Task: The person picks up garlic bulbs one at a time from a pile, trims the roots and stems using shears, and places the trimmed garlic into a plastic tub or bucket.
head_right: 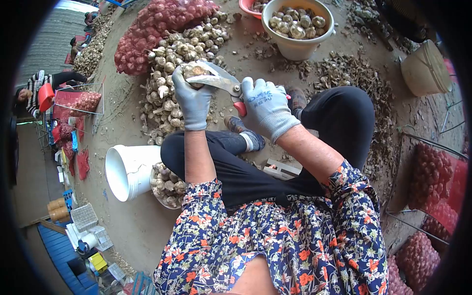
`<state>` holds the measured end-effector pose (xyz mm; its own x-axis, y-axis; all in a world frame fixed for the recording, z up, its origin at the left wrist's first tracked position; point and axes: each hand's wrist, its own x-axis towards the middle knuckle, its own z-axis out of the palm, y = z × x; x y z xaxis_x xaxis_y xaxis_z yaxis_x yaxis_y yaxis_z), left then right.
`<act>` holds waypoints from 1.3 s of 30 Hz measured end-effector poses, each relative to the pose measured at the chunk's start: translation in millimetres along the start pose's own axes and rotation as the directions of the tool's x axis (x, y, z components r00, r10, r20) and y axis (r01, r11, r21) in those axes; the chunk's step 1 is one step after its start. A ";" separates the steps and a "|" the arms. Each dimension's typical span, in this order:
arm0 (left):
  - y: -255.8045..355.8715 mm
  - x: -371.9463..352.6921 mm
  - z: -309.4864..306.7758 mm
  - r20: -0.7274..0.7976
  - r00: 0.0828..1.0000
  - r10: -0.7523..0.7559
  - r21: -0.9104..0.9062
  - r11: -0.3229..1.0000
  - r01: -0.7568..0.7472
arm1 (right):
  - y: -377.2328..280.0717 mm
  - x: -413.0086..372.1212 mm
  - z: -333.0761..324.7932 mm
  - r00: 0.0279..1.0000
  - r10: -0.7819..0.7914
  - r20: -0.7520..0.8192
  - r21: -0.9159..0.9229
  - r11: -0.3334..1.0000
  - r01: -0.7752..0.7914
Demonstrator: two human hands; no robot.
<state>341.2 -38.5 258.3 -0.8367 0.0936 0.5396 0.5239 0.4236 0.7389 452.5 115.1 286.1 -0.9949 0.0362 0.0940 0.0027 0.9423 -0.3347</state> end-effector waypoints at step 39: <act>-25.0 -18.8 -2.5 0.275 0.950 -0.151 0.109 0.986 0.125 | 29.8 -8.7 63.5 0.972 0.129 0.197 0.264 0.948 -0.180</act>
<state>344.2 -53.1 230.7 -0.9173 0.2724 0.2904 0.3948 0.5273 0.7524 454.9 121.7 215.8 -0.9864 0.0916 -0.1366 0.1547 0.7988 -0.5814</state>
